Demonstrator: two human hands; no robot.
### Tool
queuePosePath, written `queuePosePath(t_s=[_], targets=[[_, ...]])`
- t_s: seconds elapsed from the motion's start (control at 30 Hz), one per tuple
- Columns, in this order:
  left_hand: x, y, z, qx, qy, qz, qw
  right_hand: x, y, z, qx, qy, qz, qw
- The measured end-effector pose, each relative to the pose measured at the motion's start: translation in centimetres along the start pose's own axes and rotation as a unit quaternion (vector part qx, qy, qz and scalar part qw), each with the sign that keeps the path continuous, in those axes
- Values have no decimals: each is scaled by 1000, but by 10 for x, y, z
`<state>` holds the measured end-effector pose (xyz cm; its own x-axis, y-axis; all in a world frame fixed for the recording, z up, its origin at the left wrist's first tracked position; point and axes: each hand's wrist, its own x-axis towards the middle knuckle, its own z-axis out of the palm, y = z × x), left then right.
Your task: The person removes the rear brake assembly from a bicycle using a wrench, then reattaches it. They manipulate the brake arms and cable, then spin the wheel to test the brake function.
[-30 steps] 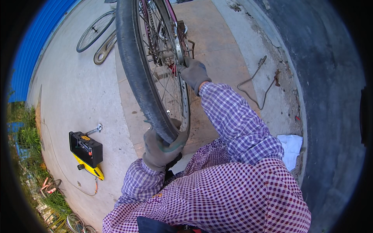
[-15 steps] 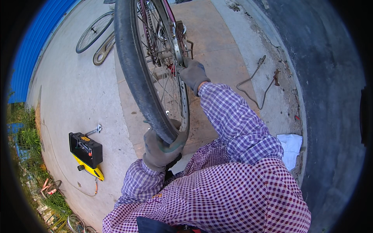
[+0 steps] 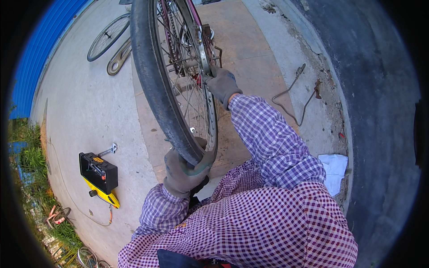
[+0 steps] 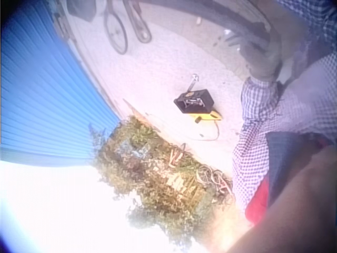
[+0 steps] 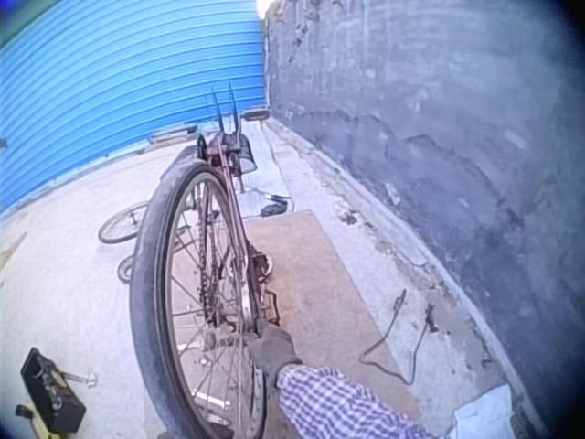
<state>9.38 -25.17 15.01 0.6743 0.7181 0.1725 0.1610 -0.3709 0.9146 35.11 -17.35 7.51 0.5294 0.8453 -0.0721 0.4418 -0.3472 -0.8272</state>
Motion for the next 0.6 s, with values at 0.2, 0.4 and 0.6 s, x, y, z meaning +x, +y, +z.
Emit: queuePosePath(t_s=[0.2, 0.4, 0.6], targets=[[2, -1, 2, 17, 11, 59, 998, 3, 4, 3, -6, 10, -7, 1000], [0, 2, 1, 25, 19, 46, 998, 2, 4, 7, 7, 18, -9, 1000], [0, 3, 0, 27, 20, 64, 997, 2, -1, 3, -1, -11, -6, 1000]])
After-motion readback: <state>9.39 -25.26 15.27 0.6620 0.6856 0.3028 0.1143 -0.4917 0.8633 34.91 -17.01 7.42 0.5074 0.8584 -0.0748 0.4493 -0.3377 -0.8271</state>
